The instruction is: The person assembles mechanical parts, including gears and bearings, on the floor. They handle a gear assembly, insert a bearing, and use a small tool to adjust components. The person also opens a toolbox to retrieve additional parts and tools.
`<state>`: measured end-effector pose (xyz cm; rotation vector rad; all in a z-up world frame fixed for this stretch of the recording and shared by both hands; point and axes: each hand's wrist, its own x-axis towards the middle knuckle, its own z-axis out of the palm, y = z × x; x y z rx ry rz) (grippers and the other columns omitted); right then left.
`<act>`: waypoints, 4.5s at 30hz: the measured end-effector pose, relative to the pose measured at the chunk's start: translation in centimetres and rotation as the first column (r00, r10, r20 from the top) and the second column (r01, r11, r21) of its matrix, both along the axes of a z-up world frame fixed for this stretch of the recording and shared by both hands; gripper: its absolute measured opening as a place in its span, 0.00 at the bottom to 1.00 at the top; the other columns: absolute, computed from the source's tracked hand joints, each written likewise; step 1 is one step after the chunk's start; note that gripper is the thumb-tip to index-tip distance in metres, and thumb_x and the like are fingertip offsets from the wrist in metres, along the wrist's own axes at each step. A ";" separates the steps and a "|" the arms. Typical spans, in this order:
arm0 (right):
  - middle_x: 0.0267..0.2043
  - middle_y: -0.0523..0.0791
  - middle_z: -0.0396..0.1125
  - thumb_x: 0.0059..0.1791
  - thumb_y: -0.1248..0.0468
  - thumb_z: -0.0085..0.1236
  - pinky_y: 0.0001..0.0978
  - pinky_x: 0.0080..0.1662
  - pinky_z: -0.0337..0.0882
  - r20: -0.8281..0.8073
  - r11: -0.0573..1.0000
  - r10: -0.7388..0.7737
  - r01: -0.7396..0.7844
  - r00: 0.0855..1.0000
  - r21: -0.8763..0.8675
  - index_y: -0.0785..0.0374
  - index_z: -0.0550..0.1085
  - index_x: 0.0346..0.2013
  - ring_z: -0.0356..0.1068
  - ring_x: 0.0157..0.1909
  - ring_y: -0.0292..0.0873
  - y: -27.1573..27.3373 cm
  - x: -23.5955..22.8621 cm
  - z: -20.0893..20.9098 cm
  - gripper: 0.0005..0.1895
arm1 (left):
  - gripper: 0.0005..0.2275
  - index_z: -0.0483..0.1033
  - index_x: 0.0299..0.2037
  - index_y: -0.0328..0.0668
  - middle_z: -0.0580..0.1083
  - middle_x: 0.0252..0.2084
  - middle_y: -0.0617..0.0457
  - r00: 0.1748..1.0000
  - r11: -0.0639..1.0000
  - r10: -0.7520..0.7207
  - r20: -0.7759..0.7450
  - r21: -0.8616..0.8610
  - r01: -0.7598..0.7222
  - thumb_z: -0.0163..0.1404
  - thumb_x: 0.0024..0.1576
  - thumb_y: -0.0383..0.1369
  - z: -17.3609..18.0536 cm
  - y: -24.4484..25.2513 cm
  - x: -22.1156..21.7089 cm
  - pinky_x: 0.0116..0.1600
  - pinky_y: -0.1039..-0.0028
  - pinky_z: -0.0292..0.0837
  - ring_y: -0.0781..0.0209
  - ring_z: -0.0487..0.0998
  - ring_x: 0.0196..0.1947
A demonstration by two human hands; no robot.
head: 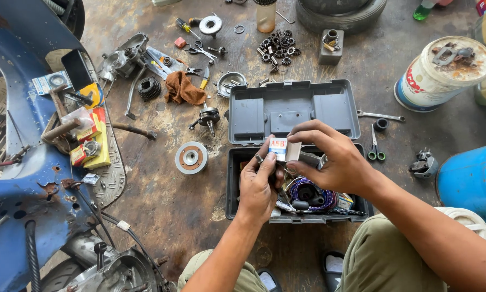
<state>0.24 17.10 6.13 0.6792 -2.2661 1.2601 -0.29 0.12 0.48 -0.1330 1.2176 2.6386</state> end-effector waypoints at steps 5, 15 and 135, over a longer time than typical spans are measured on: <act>0.46 0.52 0.70 0.43 0.68 0.68 0.39 0.45 0.77 0.098 0.995 -0.024 0.034 0.995 -0.098 0.68 0.75 0.48 0.75 0.43 0.52 -0.6 0.0 -1.0 0.20 | 0.19 0.72 0.63 0.36 0.70 0.28 0.46 1.000 1.000 0.006 -0.003 -0.001 -0.006 0.51 0.61 0.26 -0.1 -0.1 0.0 0.23 0.79 0.64 0.62 0.72 0.22; 0.46 0.54 0.72 0.45 0.68 0.71 0.34 0.40 0.79 -0.019 0.967 -0.091 0.083 0.996 -0.242 0.74 0.75 0.47 0.78 0.38 0.47 -1.9 -0.1 -1.0 0.20 | 0.18 0.73 0.63 0.35 0.69 0.26 0.48 0.995 0.995 0.084 -0.052 -0.041 -0.086 0.52 0.61 0.26 -0.4 -0.2 -0.4 0.23 0.78 0.65 0.63 0.70 0.20; 0.37 0.48 0.74 0.56 0.61 0.55 0.42 0.44 0.69 0.656 0.885 -0.444 0.414 0.611 0.213 0.58 0.73 0.52 0.72 0.39 0.47 13.9 -4.4 -25.0 0.10 | 0.16 0.70 0.54 0.45 0.77 0.45 0.37 0.699 0.267 -0.711 -0.078 -0.949 0.166 0.53 0.56 0.32 -5.6 -3.9 -3.1 0.52 0.48 0.74 0.33 0.78 0.51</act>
